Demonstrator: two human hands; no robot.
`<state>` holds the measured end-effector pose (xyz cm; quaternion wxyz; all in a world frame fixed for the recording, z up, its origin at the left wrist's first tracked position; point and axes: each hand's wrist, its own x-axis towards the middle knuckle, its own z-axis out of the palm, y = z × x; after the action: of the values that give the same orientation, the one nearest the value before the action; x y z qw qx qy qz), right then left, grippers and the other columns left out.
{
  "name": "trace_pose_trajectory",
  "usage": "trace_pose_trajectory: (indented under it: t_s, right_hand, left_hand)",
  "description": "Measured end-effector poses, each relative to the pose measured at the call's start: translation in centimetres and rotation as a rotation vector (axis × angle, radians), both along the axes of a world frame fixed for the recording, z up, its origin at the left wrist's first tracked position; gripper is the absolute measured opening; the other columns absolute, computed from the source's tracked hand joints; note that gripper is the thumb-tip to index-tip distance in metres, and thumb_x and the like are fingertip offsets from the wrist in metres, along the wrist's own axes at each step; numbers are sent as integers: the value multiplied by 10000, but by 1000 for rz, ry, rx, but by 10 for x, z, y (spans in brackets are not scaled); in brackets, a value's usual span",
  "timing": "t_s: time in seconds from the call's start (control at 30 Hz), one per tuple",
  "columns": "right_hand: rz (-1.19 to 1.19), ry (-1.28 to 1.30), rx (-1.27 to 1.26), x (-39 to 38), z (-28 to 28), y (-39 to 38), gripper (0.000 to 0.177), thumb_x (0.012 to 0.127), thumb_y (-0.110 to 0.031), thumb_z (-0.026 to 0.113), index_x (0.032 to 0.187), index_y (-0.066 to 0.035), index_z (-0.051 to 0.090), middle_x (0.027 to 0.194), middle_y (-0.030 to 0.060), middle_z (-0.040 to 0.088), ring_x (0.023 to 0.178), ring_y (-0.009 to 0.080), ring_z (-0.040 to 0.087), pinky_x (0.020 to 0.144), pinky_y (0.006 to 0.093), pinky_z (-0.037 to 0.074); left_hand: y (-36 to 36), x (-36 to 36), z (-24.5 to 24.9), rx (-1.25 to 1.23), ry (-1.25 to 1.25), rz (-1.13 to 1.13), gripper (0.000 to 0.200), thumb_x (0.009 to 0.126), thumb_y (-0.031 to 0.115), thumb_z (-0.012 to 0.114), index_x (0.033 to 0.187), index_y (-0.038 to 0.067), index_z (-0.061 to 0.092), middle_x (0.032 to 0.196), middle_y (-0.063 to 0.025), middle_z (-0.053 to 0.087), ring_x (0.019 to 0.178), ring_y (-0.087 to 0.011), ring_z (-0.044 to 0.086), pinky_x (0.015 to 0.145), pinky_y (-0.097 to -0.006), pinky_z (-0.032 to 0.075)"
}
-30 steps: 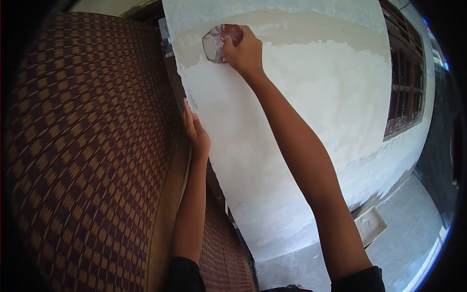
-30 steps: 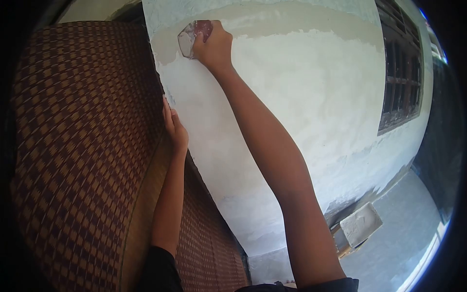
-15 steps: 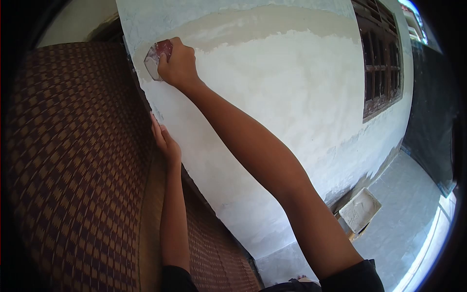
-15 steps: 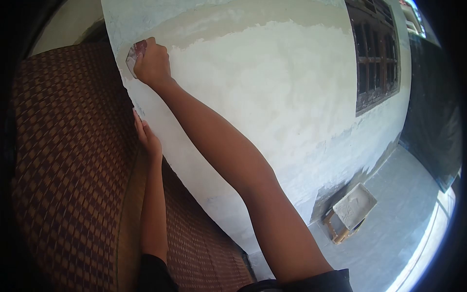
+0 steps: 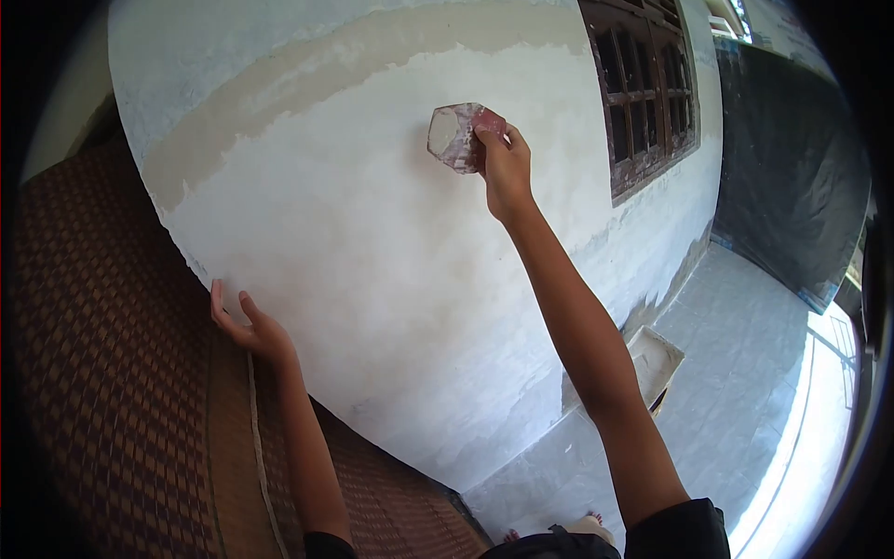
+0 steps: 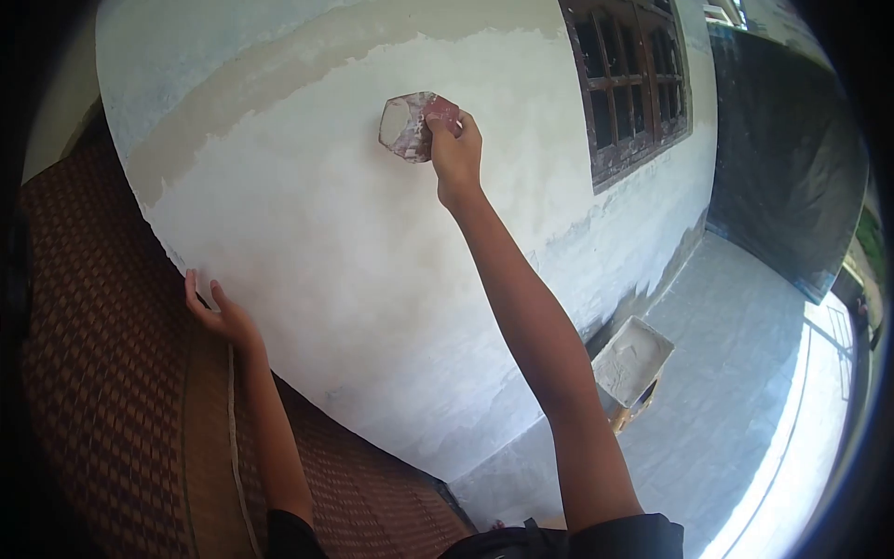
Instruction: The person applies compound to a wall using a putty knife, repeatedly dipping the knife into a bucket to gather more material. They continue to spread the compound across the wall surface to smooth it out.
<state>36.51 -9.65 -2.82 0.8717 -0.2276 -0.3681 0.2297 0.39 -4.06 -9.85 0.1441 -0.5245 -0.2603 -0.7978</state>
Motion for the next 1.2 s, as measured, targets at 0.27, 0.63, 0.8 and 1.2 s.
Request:
trace_pose_trajectory:
  t_s: [0.27,0.63,0.8,1.2]
  right_hand:
    - [1,296,-80,139,-156,-90,294,979,-122,576,1244,-6,521,1138,107,638,1022,202,647,855,340,560]
    - [-158,552,-503,306,-355,-224,219,968,-91,550,1176,-34,585,1063,85,660,927,192,651,834,352,545]
    - [-248,623,-599,357,-422,-272,217,969,-114,550,1173,-59,597,1045,42,650,957,173,613,867,342,491]
    - [-363,324,-1137,474,-587,-309,255,1005,-117,528,1243,-34,564,1175,71,631,1071,196,617,902,353,504]
  left_hand:
    - [-53,205,-94,-501,100,-844,271,997,110,522,1214,-42,584,1199,-136,626,1163,-231,586,1053,-348,440]
    - [-121,439,-304,-1183,128,-1244,361,971,213,471,1229,-12,588,1154,-127,642,1111,-218,610,983,-375,475]
    - [-138,500,-398,-1404,126,-1267,360,980,253,492,1223,10,601,1125,-109,653,1103,-204,612,963,-363,474]
    - [-165,588,-593,-1822,114,-1163,370,981,296,504,1231,42,602,1131,-88,656,1051,-186,616,914,-330,473]
